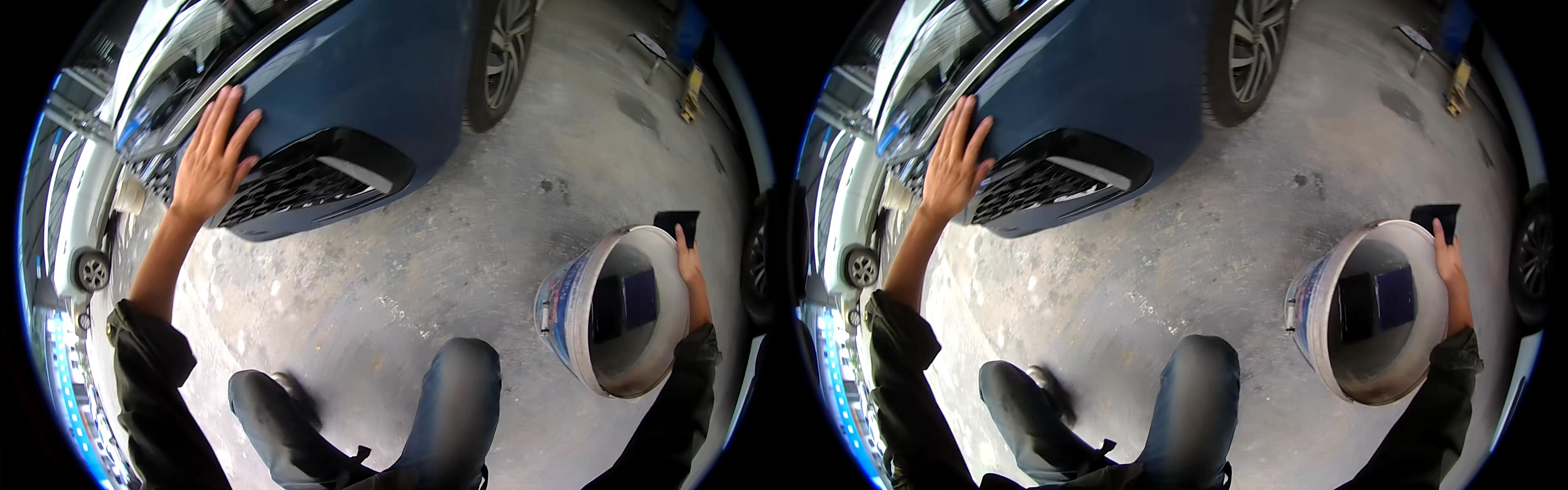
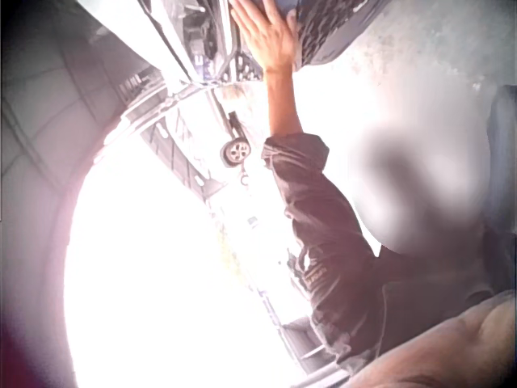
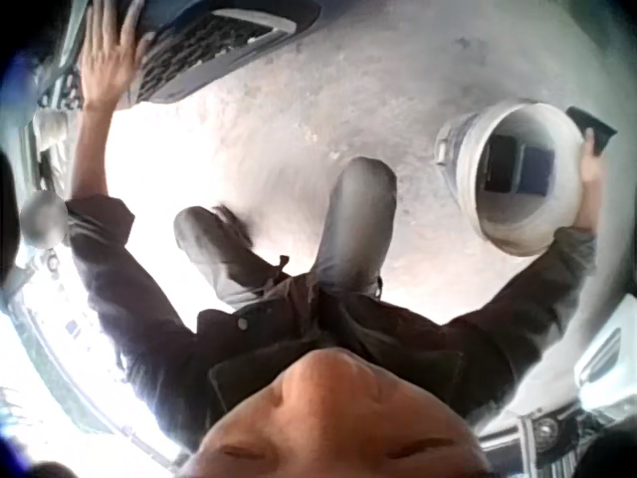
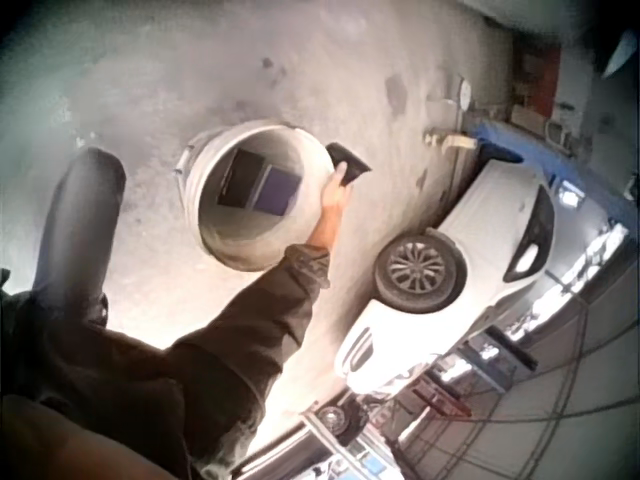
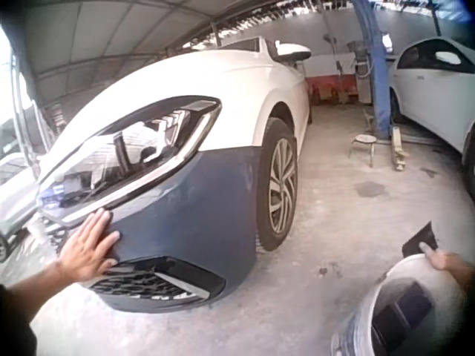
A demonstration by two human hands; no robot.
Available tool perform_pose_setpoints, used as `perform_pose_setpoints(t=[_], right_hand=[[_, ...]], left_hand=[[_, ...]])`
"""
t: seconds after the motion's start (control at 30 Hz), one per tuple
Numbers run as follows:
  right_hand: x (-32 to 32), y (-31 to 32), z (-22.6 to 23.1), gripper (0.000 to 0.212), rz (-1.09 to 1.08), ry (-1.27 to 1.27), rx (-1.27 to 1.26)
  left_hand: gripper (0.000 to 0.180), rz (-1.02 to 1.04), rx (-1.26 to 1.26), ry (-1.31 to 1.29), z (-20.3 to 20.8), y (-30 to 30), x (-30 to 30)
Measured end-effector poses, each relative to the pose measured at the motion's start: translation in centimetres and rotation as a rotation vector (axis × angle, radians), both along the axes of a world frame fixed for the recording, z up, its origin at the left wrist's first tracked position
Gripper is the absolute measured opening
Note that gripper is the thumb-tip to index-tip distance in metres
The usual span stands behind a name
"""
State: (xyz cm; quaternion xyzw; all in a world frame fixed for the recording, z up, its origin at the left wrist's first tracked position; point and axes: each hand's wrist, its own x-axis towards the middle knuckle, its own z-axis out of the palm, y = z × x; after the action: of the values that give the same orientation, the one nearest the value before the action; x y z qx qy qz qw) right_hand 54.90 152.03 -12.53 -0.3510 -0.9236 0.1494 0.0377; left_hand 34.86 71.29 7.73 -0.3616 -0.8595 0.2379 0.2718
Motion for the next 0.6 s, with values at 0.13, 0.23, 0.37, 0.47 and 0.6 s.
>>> perform_pose_setpoints(t=[0.13,0.23,0.37,0.47,0.6], right_hand=[[-0.3,3.9,-1.6,0.100,-0.062,-0.138,0.124],[-0.7,5.0,-2.4,0.083,0.097,0.068,0.016],[-2.9,2.9,0.2,0.068,0.224,0.609,0.675],[-6.0,-9.0,6.4,0.060,0.267,0.695,0.614],[-4.6,-20.5,11.3,0.047,0.420,0.521,0.516]], left_hand=[[0.072,0.022,-0.037,0.018,0.8,-0.1,0.7],[0.069,-0.017,0.022,0.009,0.2,0.0,0.2],[0.057,-0.164,0.079,0.118,-1.3,-1.2,-1.3],[0.063,-0.116,0.000,-0.012,-1.1,-4.3,-0.1],[0.067,-0.322,0.129,-0.019,-1.9,-4.1,-2.5]])
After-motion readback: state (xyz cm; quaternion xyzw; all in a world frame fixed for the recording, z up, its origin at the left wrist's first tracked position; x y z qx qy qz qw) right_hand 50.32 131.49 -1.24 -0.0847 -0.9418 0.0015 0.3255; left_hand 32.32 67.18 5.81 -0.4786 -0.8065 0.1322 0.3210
